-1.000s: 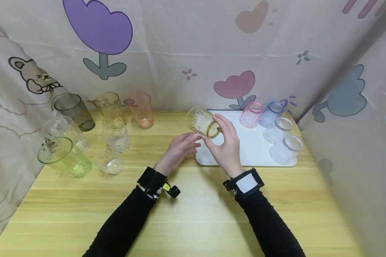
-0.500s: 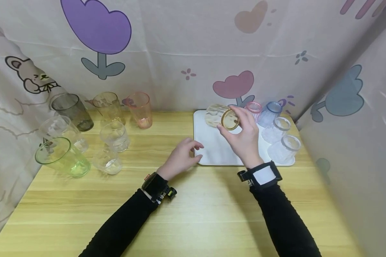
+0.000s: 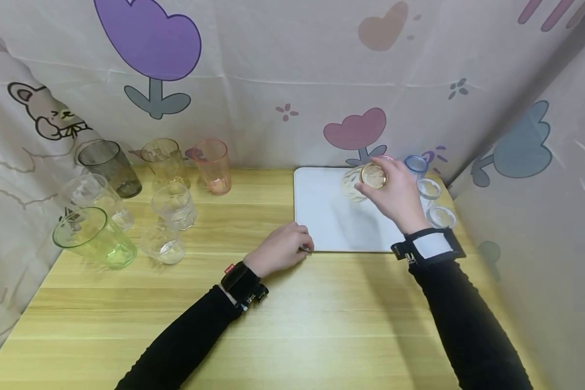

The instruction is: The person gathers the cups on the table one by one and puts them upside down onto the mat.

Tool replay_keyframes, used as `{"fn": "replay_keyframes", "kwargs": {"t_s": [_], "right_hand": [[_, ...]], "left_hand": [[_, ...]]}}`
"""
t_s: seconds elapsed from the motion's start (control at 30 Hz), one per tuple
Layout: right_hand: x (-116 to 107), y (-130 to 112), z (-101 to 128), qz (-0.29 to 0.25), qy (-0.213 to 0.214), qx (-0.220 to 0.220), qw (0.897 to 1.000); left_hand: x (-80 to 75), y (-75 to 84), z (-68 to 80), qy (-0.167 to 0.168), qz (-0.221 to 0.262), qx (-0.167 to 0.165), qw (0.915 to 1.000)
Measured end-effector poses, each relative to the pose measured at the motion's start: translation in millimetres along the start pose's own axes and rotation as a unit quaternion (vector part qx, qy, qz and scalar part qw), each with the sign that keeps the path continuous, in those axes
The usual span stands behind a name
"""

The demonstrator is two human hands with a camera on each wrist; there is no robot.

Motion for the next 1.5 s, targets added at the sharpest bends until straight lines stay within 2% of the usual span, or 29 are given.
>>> {"fn": "replay_keyframes", "kwargs": {"t_s": [0.27,0.57,0.77,1.03,1.5], "right_hand": [[-6,15,-16,0.046,-0.085,0.018,0.995],[-2,42,-29,0.086,-0.142,0.041,0.985],[1,57,-34,0.094,-0.186,0.070,0.975],[4,68,-35,0.097,-0.202,0.093,0.970],[2,79,-37,0.105,-0.226,0.089,0.964]], "left_hand": [[3.7,1.6,-2.5,0.007,-0.010,-0.004,0.9999],[2.6,3.9,-3.5,-0.003,-0.012,-0.016,0.9998],[2.7,4.4,-4.1,-0.003,-0.009,-0.022,0.9997],[4.4,3.1,-5.0,0.001,-0.010,-0.026,0.9996],[4.0,3.3,-4.7,0.004,-0.011,-0.029,0.9995]]}}
Point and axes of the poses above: each hand's wrist, its own z-axis away from the middle knuckle, its own x-axis out of the palm, y = z × x, the point moved 1 cm from there along -z, towards the middle knuckle, and after that the axes turned 1 degree about y, right-handed, at the moved point
